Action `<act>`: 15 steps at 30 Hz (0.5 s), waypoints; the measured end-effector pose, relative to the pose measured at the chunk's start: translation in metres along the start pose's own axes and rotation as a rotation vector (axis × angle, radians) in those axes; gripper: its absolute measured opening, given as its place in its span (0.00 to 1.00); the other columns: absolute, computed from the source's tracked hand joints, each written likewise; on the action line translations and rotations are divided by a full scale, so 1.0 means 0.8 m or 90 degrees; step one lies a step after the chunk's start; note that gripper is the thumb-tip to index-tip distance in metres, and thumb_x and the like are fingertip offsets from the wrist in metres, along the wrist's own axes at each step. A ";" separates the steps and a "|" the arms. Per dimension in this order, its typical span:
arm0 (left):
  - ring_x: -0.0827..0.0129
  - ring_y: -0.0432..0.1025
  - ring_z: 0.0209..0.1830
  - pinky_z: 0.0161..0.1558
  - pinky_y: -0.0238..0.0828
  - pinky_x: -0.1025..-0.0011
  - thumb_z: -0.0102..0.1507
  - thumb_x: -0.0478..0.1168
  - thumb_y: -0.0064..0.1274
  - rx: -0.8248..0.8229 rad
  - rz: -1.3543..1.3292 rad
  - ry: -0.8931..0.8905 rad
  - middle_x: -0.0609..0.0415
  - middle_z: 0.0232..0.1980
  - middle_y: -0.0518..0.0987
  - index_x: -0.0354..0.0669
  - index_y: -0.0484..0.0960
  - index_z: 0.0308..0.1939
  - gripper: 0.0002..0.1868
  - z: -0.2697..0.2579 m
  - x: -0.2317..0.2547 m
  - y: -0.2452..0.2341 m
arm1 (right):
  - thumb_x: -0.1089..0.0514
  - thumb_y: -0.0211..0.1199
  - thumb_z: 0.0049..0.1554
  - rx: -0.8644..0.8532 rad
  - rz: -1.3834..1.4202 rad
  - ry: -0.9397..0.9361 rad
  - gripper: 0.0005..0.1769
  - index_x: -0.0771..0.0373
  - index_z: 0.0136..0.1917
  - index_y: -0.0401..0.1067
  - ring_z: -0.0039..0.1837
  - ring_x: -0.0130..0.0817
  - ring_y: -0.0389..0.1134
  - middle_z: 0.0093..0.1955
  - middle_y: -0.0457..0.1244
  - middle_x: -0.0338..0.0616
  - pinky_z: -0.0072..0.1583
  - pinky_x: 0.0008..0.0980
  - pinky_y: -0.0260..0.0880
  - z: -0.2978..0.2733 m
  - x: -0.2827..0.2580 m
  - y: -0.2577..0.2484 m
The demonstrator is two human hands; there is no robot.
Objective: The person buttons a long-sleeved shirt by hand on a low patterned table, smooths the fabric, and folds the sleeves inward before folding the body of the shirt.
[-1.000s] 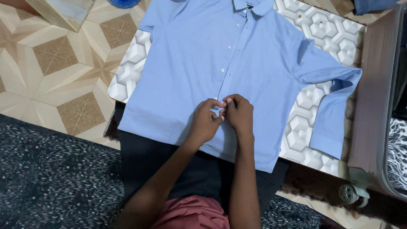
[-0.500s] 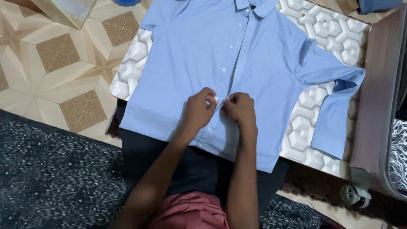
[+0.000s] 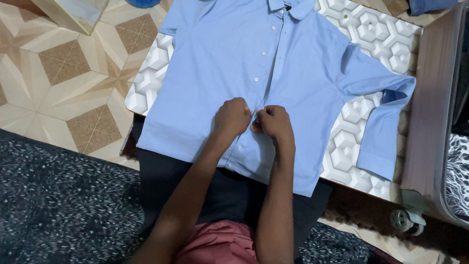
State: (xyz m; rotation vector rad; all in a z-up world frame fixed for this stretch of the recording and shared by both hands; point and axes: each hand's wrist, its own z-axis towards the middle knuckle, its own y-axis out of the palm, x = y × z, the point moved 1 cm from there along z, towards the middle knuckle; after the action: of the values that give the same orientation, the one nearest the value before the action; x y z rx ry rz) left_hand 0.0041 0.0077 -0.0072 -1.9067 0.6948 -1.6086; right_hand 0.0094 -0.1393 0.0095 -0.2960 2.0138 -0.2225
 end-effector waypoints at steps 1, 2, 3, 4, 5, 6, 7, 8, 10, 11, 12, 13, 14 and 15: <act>0.47 0.79 0.40 0.43 0.75 0.51 0.60 0.43 0.57 0.009 -0.020 0.013 0.44 0.38 0.84 0.44 0.84 0.33 0.08 0.003 -0.003 0.002 | 0.62 0.58 0.59 -0.002 0.017 -0.010 0.15 0.72 0.31 0.70 0.32 0.34 0.72 0.30 0.66 0.48 0.37 0.32 0.75 0.002 0.005 0.002; 0.47 0.79 0.40 0.43 0.75 0.52 0.60 0.43 0.56 0.017 -0.039 0.024 0.45 0.38 0.84 0.43 0.84 0.33 0.08 0.004 -0.006 0.004 | 0.61 0.58 0.61 -0.003 0.034 -0.018 0.17 0.71 0.32 0.70 0.32 0.33 0.72 0.30 0.66 0.48 0.37 0.32 0.75 0.002 0.010 0.003; 0.48 0.80 0.40 0.43 0.76 0.52 0.59 0.43 0.56 0.025 -0.059 0.036 0.45 0.38 0.84 0.43 0.84 0.33 0.08 0.004 -0.009 0.007 | 0.60 0.58 0.63 -0.005 0.050 -0.026 0.18 0.71 0.33 0.69 0.32 0.33 0.71 0.30 0.66 0.47 0.36 0.31 0.74 0.003 0.014 0.004; 0.48 0.80 0.40 0.43 0.75 0.53 0.59 0.42 0.55 0.027 -0.063 0.037 0.46 0.38 0.85 0.43 0.84 0.33 0.07 0.004 -0.012 0.008 | 0.59 0.58 0.63 -0.004 0.058 -0.034 0.18 0.71 0.33 0.70 0.32 0.32 0.72 0.31 0.66 0.46 0.36 0.31 0.74 0.004 0.017 0.006; 0.49 0.80 0.40 0.43 0.75 0.53 0.59 0.42 0.55 0.029 -0.068 0.038 0.46 0.38 0.85 0.44 0.84 0.34 0.07 0.003 -0.014 0.009 | 0.59 0.58 0.63 -0.003 0.067 -0.041 0.18 0.71 0.33 0.70 0.33 0.32 0.72 0.31 0.66 0.45 0.36 0.30 0.74 0.004 0.018 0.008; 0.49 0.80 0.40 0.43 0.75 0.54 0.60 0.41 0.54 0.032 -0.072 0.041 0.47 0.38 0.85 0.44 0.84 0.35 0.07 0.003 -0.015 0.008 | 0.59 0.57 0.64 -0.001 0.075 -0.050 0.18 0.70 0.34 0.70 0.33 0.31 0.72 0.31 0.66 0.45 0.37 0.30 0.74 0.004 0.018 0.010; 0.50 0.80 0.40 0.43 0.75 0.54 0.60 0.42 0.54 0.026 -0.073 0.039 0.47 0.38 0.85 0.44 0.84 0.35 0.07 0.002 -0.015 0.007 | 0.59 0.57 0.64 0.003 0.072 -0.046 0.19 0.70 0.33 0.70 0.33 0.31 0.72 0.31 0.66 0.45 0.36 0.30 0.74 0.004 0.018 0.011; 0.50 0.80 0.40 0.43 0.75 0.54 0.60 0.42 0.54 0.020 -0.075 0.037 0.48 0.38 0.85 0.45 0.84 0.35 0.07 0.001 -0.015 0.005 | 0.59 0.57 0.64 0.006 0.068 -0.042 0.19 0.71 0.33 0.70 0.33 0.31 0.72 0.31 0.66 0.45 0.36 0.30 0.74 0.003 0.016 0.012; 0.52 0.80 0.40 0.43 0.75 0.55 0.60 0.42 0.54 0.003 -0.081 0.026 0.49 0.38 0.85 0.45 0.84 0.35 0.07 -0.001 -0.013 0.001 | 0.59 0.57 0.64 0.014 0.058 -0.043 0.19 0.71 0.34 0.70 0.33 0.31 0.72 0.31 0.66 0.45 0.36 0.30 0.74 0.001 0.013 0.012; 0.53 0.80 0.39 0.43 0.75 0.56 0.61 0.42 0.53 -0.009 -0.087 0.016 0.49 0.38 0.85 0.45 0.84 0.35 0.07 -0.001 -0.012 -0.001 | 0.59 0.57 0.64 0.019 0.050 -0.047 0.19 0.72 0.34 0.71 0.33 0.30 0.72 0.31 0.66 0.45 0.37 0.29 0.74 0.000 0.013 0.012; 0.53 0.80 0.39 0.43 0.75 0.56 0.61 0.42 0.53 -0.020 -0.093 0.006 0.49 0.38 0.85 0.46 0.85 0.36 0.07 -0.001 -0.012 -0.001 | 0.59 0.57 0.64 0.024 0.043 -0.051 0.19 0.72 0.34 0.71 0.33 0.30 0.72 0.31 0.67 0.45 0.37 0.29 0.75 0.000 0.013 0.012; 0.53 0.80 0.39 0.43 0.75 0.56 0.61 0.42 0.53 -0.016 -0.091 0.012 0.50 0.38 0.85 0.46 0.85 0.36 0.07 -0.001 -0.011 -0.002 | 0.59 0.57 0.64 0.017 0.048 -0.055 0.18 0.72 0.36 0.72 0.34 0.30 0.72 0.32 0.67 0.45 0.37 0.29 0.75 0.001 0.014 0.012; 0.53 0.80 0.39 0.43 0.75 0.56 0.61 0.42 0.53 -0.012 -0.090 0.018 0.50 0.38 0.85 0.46 0.85 0.36 0.07 0.000 -0.011 -0.003 | 0.58 0.57 0.64 0.009 0.054 -0.058 0.17 0.72 0.38 0.73 0.34 0.31 0.72 0.33 0.67 0.45 0.38 0.29 0.75 0.002 0.015 0.012; 0.53 0.80 0.40 0.43 0.75 0.56 0.61 0.42 0.53 -0.008 -0.088 0.023 0.50 0.38 0.85 0.46 0.86 0.36 0.07 0.000 -0.012 -0.003 | 0.58 0.56 0.64 0.001 0.059 -0.062 0.16 0.72 0.40 0.74 0.35 0.31 0.72 0.34 0.68 0.45 0.38 0.29 0.75 0.003 0.017 0.011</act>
State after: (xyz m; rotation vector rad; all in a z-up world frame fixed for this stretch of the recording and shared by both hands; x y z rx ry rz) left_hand 0.0025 0.0160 -0.0121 -1.9766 0.6002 -1.7306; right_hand 0.0048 -0.1352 -0.0060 -0.2072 1.9256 -0.1488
